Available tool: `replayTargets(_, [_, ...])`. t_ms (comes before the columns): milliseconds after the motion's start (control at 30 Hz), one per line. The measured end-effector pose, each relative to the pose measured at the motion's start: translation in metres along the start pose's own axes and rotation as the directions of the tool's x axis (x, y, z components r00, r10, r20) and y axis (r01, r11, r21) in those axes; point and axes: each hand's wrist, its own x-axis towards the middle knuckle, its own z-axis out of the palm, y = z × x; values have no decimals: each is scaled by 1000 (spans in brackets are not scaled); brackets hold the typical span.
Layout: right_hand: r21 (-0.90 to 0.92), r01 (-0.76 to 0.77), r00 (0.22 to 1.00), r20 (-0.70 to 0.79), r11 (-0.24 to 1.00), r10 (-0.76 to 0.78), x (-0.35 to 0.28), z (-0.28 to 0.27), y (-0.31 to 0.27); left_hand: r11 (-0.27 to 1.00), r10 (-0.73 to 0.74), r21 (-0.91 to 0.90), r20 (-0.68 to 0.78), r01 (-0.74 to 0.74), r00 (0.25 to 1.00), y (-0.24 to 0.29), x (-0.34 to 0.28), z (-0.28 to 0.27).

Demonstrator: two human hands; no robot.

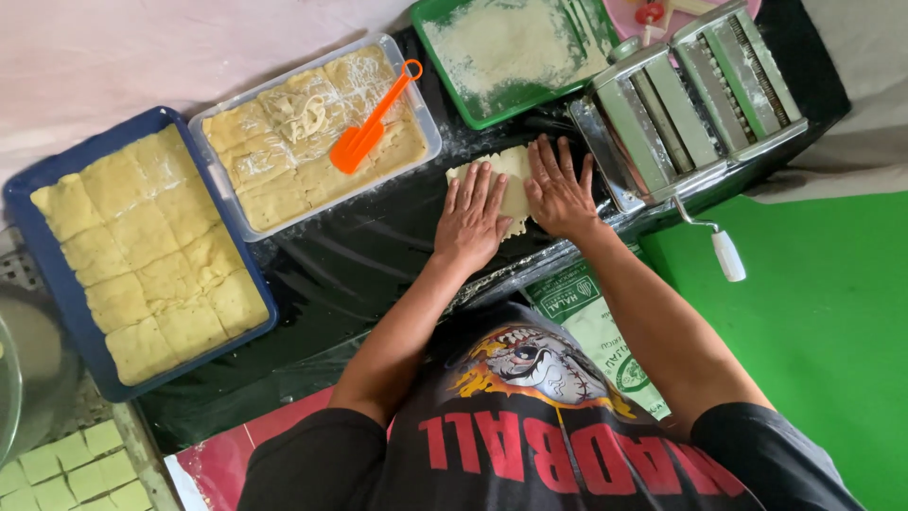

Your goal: The person is cutting dough into squares and using a manual pasta machine to flatten sheets of dough.

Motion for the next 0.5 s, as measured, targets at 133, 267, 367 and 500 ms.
replayTargets(133, [171, 66, 995, -83, 983, -52, -6, -1, 12, 1000, -3, 26, 63, 1, 998, 0, 4, 4])
replayTargets(267, [180, 36, 984, -179, 983, -3, -15, -10, -5, 1000, 6, 14, -10, -6, 1000, -1, 8, -4])
replayTargets(367, [82, 1, 993, -114, 997, 8, -13, -14, -22, 1000, -11, 27, 0, 11, 1000, -6, 7, -5])
replayTargets(500, [-22, -35, 999, -12, 999, 34, -15, -7, -34, 996, -68, 54, 66, 64, 996, -4, 7, -7])
